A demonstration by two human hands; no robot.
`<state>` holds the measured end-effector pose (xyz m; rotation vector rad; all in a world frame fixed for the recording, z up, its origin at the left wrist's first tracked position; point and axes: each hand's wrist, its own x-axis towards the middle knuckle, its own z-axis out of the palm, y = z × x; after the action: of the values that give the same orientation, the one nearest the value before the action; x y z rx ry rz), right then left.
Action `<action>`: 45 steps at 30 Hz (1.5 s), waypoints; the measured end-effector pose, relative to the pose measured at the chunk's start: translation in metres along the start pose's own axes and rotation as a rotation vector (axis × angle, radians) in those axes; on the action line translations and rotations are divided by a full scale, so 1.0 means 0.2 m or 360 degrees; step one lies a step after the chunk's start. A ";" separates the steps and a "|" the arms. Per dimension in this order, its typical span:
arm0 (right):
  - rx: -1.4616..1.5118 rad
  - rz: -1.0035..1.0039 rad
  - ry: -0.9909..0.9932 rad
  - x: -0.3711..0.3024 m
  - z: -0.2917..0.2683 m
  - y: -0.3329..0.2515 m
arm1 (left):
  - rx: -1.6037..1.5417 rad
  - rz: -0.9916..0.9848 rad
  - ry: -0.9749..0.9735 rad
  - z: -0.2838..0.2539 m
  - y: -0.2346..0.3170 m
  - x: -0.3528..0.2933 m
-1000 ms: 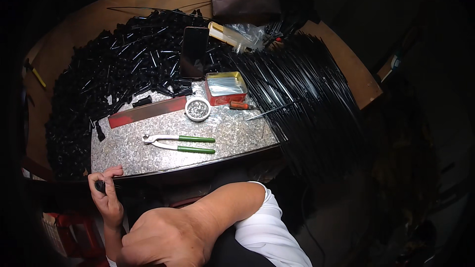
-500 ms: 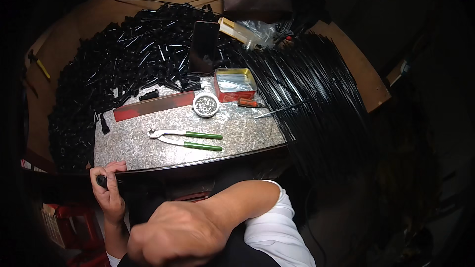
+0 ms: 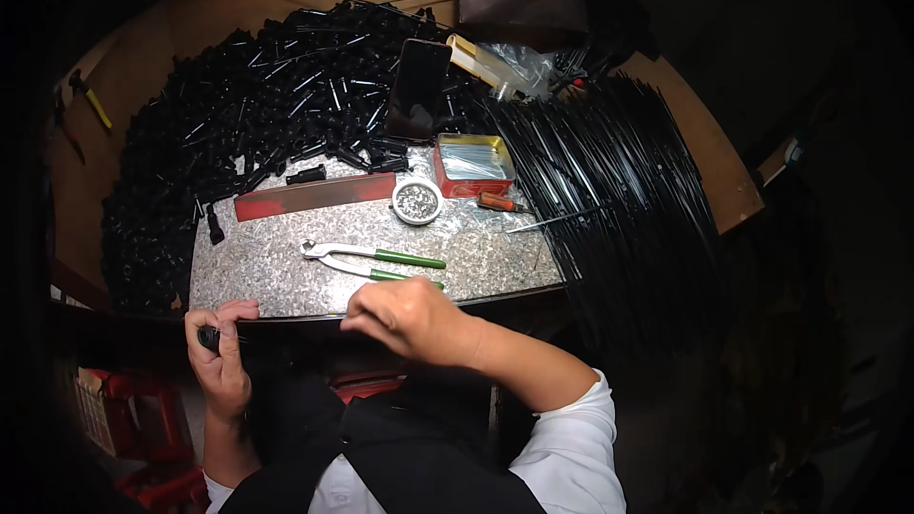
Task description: The person is bundling several black wires together, inserting them into connectors, and using pliers to crimp or secure the assembly at a manufacturing workbench.
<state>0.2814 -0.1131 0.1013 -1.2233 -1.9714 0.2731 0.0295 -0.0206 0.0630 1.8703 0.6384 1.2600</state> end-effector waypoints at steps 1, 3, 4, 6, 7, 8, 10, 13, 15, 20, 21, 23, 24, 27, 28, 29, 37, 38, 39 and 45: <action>-0.0207 -0.0018 0.0027 0.00 0.01 0.04 | 0.0013 -0.0005 0.0008 -0.01 0.00 0.00; -0.0468 -0.0003 0.0047 -0.02 0.01 0.12 | -0.0024 0.0002 0.0008 0.00 0.01 0.00; -0.0580 -0.0006 0.0078 -0.03 0.01 0.16 | -0.0011 -0.0004 0.0014 0.00 0.01 0.00; -0.0726 -0.0007 0.0019 -0.04 0.00 0.22 | -0.0022 -0.0021 0.0032 -0.02 0.04 0.00; -0.0893 0.0001 -0.0037 -0.04 0.00 0.24 | -0.0037 -0.0048 0.0019 -0.03 0.04 -0.01; -0.0952 0.0017 -0.0062 -0.05 0.00 0.27 | -0.0045 -0.0034 0.0004 -0.03 0.03 -0.01; -0.0980 0.0032 -0.0086 -0.06 0.01 0.28 | -0.0092 -0.0011 -0.0026 -0.04 0.01 -0.01; -0.1036 0.0190 -0.0092 -0.08 0.03 0.29 | -0.0194 -0.0051 -0.0145 0.00 0.03 0.02; -0.1012 0.0184 -0.0150 -0.07 0.09 0.29 | -0.0369 -0.0069 -0.0147 -0.02 0.02 0.01; -0.1117 0.0261 -0.0317 -0.08 0.14 0.32 | -0.0526 -0.0184 -0.0197 -0.04 -0.01 -0.01; -0.1165 0.0244 -0.0303 -0.09 0.15 0.34 | -0.0536 -0.0223 -0.0233 -0.04 -0.02 -0.02; -0.1146 0.0272 -0.0319 -0.06 0.14 0.30 | -0.0590 -0.0219 -0.0197 -0.03 -0.02 -0.02; -0.1124 0.0249 -0.0320 -0.05 0.14 0.29 | -0.0524 -0.0317 -0.0167 -0.04 -0.02 -0.03; -0.0965 0.0319 -0.0116 -0.04 0.15 0.23 | -0.0427 -0.0329 -0.0033 -0.02 -0.05 -0.05; -0.0709 0.0287 0.0024 -0.03 0.13 0.19 | -0.0408 -0.0238 0.0053 -0.01 -0.06 -0.05; -0.0458 0.0263 0.0164 -0.02 0.11 0.16 | -0.0406 -0.0241 0.0052 -0.01 -0.06 -0.04; -0.1246 -0.0241 0.0285 0.09 0.02 -0.08 | -0.0514 -0.0134 -0.0120 0.01 -0.09 -0.03; -0.1332 -0.0239 0.0311 0.07 0.03 -0.06 | -0.0487 -0.0116 -0.0137 0.01 -0.09 -0.03; -0.1334 -0.0239 0.0311 0.07 0.03 -0.07 | -0.0488 -0.0116 -0.0136 0.01 -0.09 -0.03; -0.1609 -0.0342 0.0223 0.08 0.06 -0.09 | -0.0455 -0.0098 -0.0054 0.07 -0.08 -0.03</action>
<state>0.2568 -0.1069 0.1108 -1.5186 -2.1256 -1.0064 0.0402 -0.0203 0.0444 1.6208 0.4667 1.2085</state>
